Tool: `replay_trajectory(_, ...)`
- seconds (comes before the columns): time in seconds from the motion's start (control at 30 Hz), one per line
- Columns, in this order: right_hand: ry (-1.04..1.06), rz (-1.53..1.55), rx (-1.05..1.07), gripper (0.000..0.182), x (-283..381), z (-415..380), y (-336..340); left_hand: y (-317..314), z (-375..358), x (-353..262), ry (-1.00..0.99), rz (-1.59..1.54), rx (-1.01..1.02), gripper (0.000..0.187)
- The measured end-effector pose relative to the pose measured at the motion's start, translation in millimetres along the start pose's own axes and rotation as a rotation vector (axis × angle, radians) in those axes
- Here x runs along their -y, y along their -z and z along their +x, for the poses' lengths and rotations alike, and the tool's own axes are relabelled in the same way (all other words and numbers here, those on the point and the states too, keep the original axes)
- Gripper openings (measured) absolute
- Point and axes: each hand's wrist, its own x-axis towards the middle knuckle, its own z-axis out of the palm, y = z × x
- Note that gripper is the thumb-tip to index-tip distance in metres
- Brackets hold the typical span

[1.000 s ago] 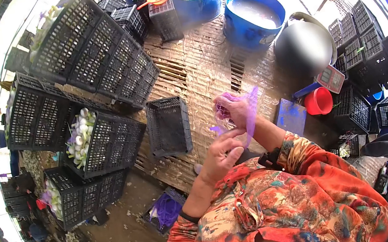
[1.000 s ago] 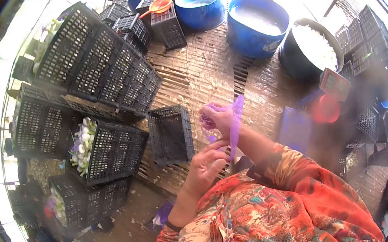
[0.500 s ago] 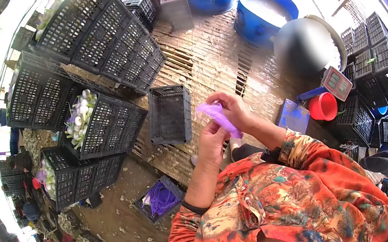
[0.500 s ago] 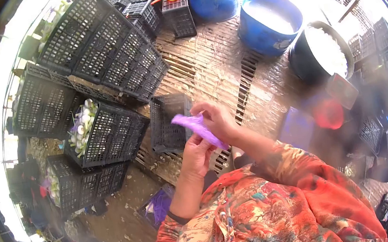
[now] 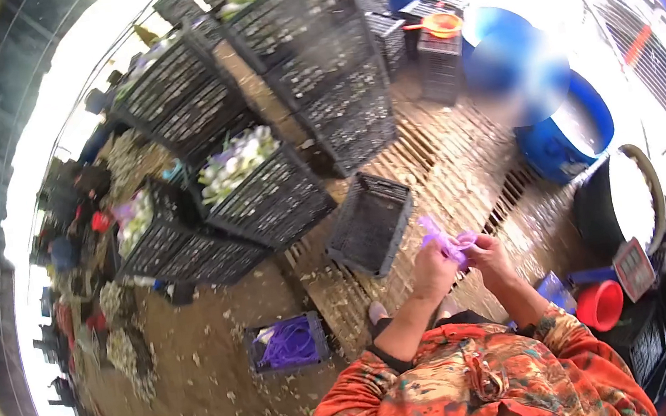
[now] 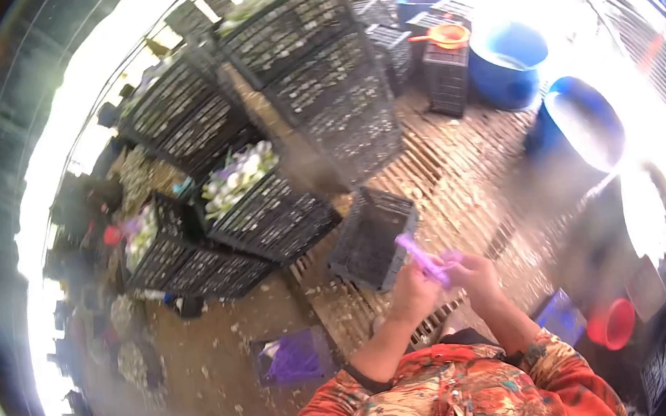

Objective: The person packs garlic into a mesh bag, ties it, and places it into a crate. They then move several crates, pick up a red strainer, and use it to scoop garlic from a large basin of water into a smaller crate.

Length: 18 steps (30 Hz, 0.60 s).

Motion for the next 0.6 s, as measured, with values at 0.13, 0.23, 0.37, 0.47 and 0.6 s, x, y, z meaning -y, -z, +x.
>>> replay_trajectory(0.13,0.027,-0.004,0.062,0.018,-6,10,-4,14,-6,-9,0.108,-0.187,-0.029,0.009)
replay_trajectory(0.23,-0.017,-0.042,0.225,0.009,-8,15,-9,26,-14,-8,0.201,-0.137,-0.03,0.011)
replay_trajectory(0.37,-0.079,-0.089,0.383,0.014,-21,31,-10,14,-24,41,0.293,-0.839,-0.073,0.008)
replay_trajectory(0.47,-0.218,-0.065,0.494,0.023,13,9,-42,36,-31,19,0.325,-0.862,-0.094,0.013)
replay_trajectory(0.6,-0.31,-0.248,0.434,0.025,9,17,-51,38,-32,5,0.236,0.037,-0.184,0.025)
